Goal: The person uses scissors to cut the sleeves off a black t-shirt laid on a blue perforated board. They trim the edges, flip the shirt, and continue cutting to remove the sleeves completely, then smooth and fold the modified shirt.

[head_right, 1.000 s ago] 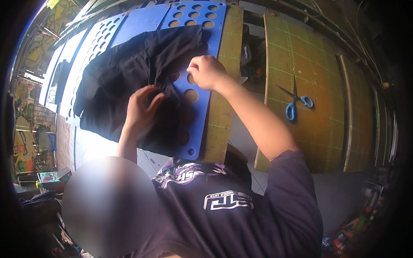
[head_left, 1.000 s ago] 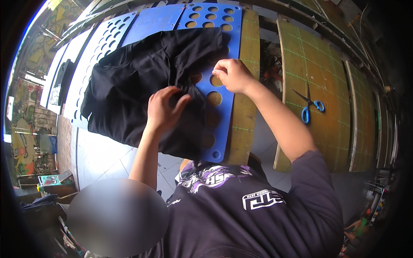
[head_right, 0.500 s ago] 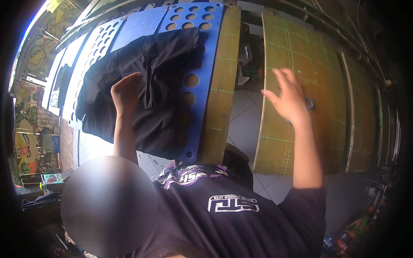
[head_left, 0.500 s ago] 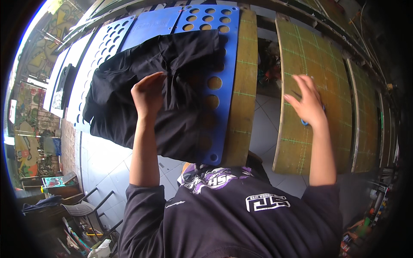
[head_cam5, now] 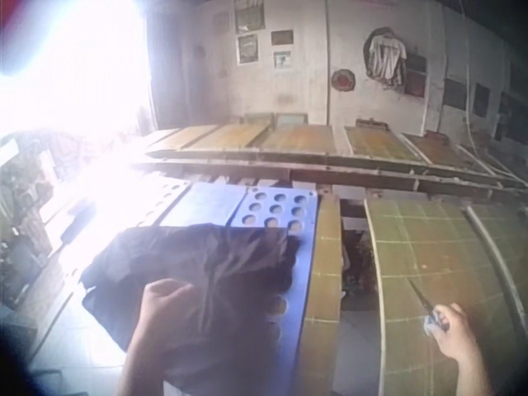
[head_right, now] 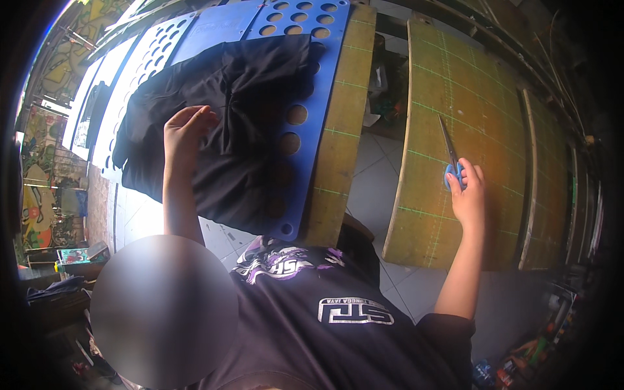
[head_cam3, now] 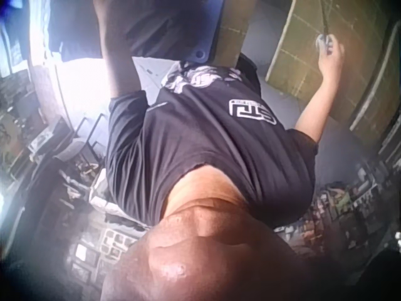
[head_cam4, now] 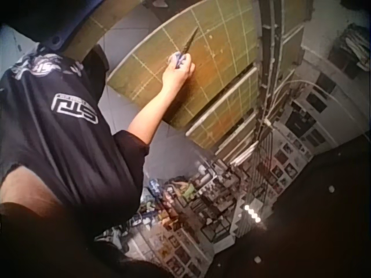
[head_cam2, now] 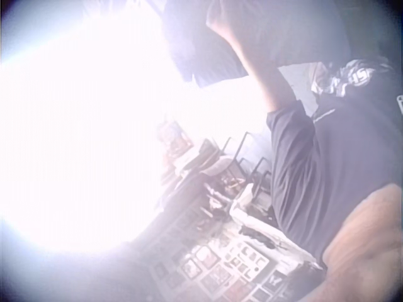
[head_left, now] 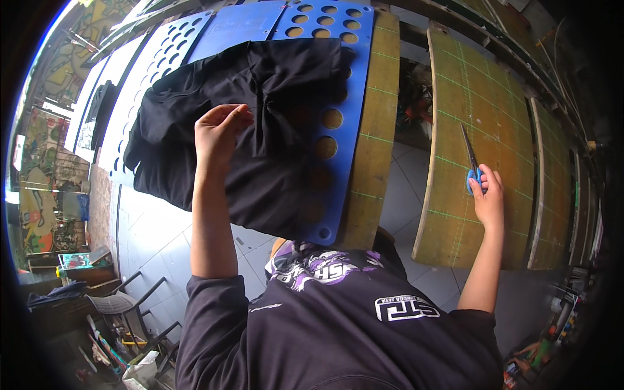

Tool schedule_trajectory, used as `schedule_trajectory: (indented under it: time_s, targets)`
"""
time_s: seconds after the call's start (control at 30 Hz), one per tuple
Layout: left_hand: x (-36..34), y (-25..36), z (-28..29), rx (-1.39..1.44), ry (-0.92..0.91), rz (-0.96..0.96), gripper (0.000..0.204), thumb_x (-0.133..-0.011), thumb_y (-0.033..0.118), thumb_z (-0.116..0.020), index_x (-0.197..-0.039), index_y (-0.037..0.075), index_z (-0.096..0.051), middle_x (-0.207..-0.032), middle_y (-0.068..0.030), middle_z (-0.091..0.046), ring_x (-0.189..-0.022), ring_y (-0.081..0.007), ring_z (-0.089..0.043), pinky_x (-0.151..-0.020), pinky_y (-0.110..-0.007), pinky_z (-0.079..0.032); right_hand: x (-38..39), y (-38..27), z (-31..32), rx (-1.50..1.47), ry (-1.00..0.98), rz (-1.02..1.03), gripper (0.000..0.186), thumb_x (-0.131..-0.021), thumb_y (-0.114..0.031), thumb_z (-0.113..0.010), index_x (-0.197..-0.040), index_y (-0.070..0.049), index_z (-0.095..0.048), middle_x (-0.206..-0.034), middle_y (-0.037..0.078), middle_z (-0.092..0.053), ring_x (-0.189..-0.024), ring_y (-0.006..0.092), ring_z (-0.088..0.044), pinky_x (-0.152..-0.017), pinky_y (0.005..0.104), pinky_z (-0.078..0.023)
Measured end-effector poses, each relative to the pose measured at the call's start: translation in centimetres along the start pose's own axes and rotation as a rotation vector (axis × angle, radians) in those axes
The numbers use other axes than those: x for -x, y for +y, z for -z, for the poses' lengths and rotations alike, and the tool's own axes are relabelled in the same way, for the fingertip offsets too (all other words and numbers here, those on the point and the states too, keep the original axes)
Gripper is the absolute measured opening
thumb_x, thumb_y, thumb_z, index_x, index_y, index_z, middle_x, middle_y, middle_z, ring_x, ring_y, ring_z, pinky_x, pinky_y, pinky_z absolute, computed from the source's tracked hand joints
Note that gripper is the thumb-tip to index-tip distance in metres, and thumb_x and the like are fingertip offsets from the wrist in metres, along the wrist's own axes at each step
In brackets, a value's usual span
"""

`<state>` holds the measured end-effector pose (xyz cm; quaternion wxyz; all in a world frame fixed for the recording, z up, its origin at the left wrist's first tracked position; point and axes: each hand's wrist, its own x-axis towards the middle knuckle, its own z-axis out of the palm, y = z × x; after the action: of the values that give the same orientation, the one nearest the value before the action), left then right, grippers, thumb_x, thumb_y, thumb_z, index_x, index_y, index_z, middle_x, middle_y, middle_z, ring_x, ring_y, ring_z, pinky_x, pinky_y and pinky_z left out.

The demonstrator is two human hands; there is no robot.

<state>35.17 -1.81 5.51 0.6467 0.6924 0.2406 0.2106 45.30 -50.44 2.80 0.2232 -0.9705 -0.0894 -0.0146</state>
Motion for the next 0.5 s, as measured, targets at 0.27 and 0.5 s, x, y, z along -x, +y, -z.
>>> schedule_trajectory:
  time_s: [0.27,0.5]
  targets:
    - [-0.5,-0.3,0.0,0.041,-0.033,-0.058,0.012,-0.087,0.014,-0.064,-0.086,0.002,-0.063,-0.085,-0.0078,-0.069,-0.08,-0.0142,-0.067,-0.068,-0.022,-0.046,-2.9,-1.5,3.3,0.213,-0.381,-0.188,0.05,-0.07,-0.002,-0.073,-0.116,0.003,-0.056,-0.079,0.01,-0.063,-0.067,0.0146,-0.06,-0.063,0.0269,-0.049]
    - [-0.4,-1.4,-0.1,0.257,-0.106,-0.063,0.012,-0.09,0.013,-0.059,-0.09,0.002,-0.057,-0.094,-0.0119,-0.068,-0.088,-0.0188,-0.067,-0.077,-0.026,-0.05,-5.6,-5.2,3.6,-0.735,-0.511,-0.101,0.044,-0.068,0.004,-0.071,-0.11,0.005,-0.057,-0.081,0.005,-0.064,-0.069,0.011,-0.06,-0.064,0.0224,-0.049]
